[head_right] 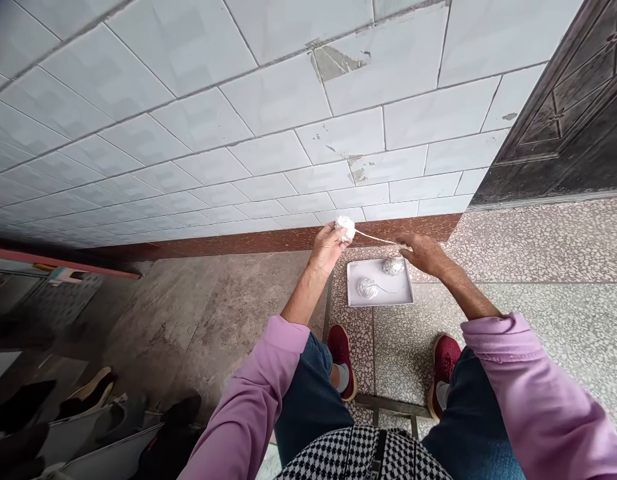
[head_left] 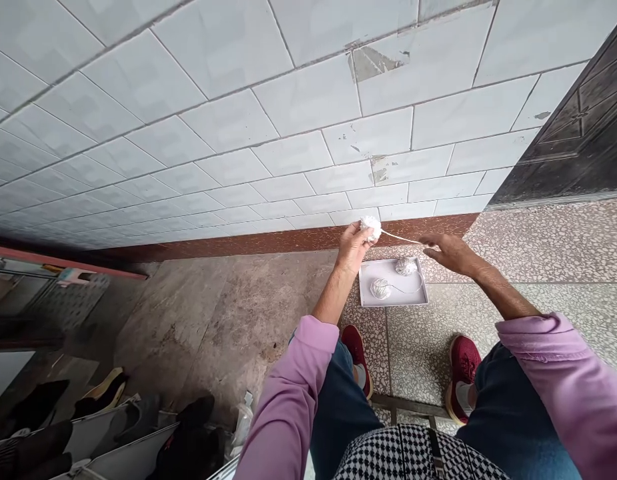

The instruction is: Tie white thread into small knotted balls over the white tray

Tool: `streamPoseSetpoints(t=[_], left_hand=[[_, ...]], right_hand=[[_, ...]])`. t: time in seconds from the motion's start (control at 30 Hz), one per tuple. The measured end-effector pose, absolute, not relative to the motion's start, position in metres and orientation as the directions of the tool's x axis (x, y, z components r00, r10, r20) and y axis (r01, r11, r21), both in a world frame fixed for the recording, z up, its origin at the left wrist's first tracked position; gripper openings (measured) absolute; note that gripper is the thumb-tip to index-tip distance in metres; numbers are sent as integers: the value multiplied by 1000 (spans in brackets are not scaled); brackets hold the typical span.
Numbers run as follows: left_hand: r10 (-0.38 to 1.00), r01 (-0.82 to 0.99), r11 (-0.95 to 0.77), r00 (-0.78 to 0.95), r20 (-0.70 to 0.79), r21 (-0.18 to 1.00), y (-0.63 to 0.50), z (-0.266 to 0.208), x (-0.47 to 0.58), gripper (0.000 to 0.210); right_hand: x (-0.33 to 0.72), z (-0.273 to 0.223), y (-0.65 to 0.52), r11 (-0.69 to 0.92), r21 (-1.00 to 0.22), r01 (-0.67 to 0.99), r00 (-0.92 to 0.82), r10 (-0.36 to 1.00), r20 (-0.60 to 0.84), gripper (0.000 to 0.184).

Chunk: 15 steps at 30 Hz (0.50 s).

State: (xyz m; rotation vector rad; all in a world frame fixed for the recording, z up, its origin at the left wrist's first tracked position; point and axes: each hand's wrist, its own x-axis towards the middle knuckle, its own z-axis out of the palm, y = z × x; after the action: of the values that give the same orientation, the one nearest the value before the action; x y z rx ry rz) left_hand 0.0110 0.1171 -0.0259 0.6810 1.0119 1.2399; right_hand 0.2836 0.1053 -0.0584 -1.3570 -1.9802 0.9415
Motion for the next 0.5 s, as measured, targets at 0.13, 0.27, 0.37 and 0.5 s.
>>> streamPoseSetpoints(t=[0.13, 0.27, 0.37, 0.5], left_hand=[[958, -392, 288, 125, -259, 874, 107, -30, 26, 54], [960, -378, 274, 156, -231, 884, 103, -32, 37, 64], [977, -338, 213, 69, -202, 917, 105, -33, 36, 69], [990, -184, 138, -17, -143, 973, 107, -36, 33, 71]], right_hand=[[267, -56, 105, 235, -890, 391, -339, 936, 98, 45], [234, -45, 93, 222, -957, 186, -444, 888, 119, 36], [218, -45, 80, 279, -904, 324, -401, 906, 136, 28], [211, -43, 67, 396, -787, 473, -425, 885, 190, 26]])
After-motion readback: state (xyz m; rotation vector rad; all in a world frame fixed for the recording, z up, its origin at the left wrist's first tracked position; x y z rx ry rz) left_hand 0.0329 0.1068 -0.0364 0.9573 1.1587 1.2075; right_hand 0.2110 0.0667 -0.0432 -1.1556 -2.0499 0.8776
